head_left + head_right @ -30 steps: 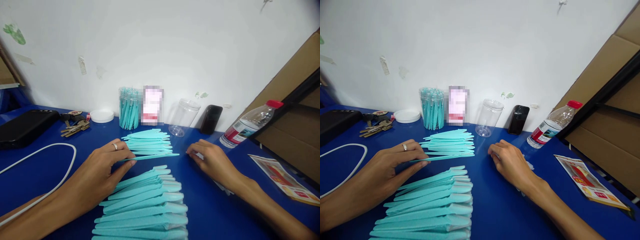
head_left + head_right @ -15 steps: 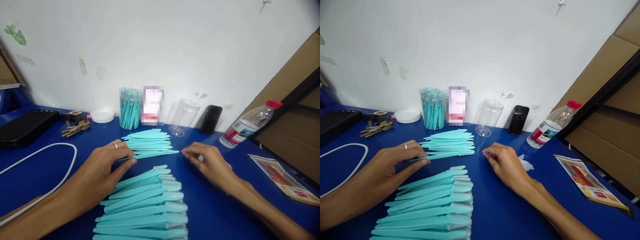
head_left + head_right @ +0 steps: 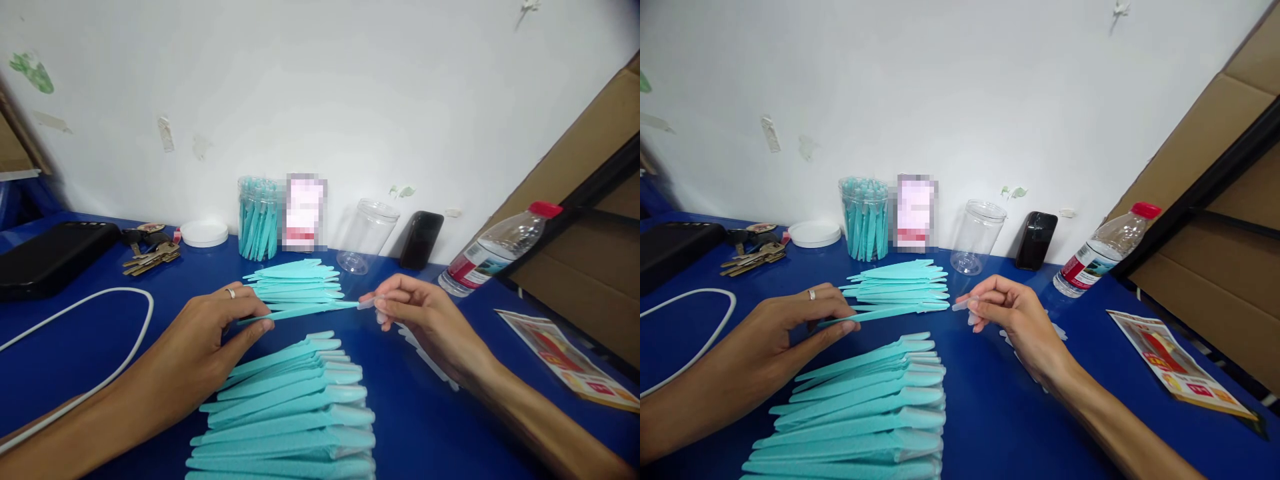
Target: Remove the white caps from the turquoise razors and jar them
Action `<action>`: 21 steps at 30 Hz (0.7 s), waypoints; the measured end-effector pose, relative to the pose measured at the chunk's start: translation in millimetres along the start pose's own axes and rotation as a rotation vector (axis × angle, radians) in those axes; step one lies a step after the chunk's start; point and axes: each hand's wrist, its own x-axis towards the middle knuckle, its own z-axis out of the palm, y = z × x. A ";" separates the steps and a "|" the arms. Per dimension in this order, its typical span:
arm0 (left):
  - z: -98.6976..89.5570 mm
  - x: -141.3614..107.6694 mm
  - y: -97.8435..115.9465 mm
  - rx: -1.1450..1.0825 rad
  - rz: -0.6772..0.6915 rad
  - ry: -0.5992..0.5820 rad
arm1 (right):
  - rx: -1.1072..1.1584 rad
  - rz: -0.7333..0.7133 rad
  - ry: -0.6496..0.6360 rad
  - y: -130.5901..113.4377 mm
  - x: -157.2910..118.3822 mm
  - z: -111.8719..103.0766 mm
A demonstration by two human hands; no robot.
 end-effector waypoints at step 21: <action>-0.9 -0.3 4.9 -0.023 -0.012 0.003 | 0.401 0.196 0.033 -4.3 -4.8 11.1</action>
